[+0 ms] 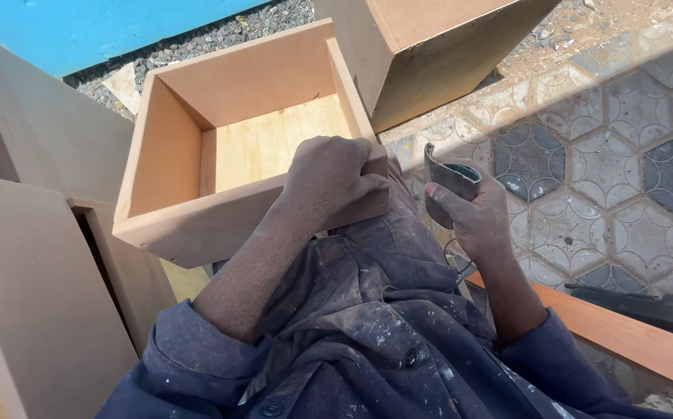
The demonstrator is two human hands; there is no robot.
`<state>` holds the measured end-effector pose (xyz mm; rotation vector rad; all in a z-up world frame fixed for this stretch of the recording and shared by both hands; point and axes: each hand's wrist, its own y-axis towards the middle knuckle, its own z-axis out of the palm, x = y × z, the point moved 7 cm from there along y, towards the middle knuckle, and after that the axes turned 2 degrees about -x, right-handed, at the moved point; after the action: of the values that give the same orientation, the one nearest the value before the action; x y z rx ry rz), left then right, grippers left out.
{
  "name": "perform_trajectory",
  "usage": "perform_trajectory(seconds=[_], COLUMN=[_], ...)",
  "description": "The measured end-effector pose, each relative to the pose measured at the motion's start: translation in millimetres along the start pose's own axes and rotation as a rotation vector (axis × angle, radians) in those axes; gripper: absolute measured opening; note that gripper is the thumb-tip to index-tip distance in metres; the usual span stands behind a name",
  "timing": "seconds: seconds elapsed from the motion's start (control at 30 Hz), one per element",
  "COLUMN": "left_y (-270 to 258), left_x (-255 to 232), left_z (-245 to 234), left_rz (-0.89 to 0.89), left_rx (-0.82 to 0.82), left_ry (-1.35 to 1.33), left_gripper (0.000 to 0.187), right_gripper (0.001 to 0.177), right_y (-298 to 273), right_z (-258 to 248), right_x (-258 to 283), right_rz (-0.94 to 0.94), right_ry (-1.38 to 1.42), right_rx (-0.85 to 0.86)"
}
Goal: The person sands the edges and corners of a small wooden box using a folded sanding pad. They rotate the box to reach different sides and continue sanding the same box throughout the clip.
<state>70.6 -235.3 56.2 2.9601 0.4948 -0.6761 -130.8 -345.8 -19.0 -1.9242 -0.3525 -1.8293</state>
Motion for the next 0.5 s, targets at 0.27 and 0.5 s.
perform_trajectory(seconds=[0.27, 0.5], left_y=[-24.5, 4.8], left_x=[5.7, -4.7], left_z=[-18.8, 0.9], left_rz=[-0.226, -0.314], left_rx=[0.174, 0.109], left_ry=[-0.18, -0.183], left_gripper=[0.036, 0.024], right_gripper=[0.033, 0.037], right_y=[-18.2, -9.1], right_z=[54.4, 52.1], right_x=[61.9, 40.0], right_rz=[-0.211, -0.065], right_ry=[-0.158, -0.162], right_rx=[0.154, 0.126])
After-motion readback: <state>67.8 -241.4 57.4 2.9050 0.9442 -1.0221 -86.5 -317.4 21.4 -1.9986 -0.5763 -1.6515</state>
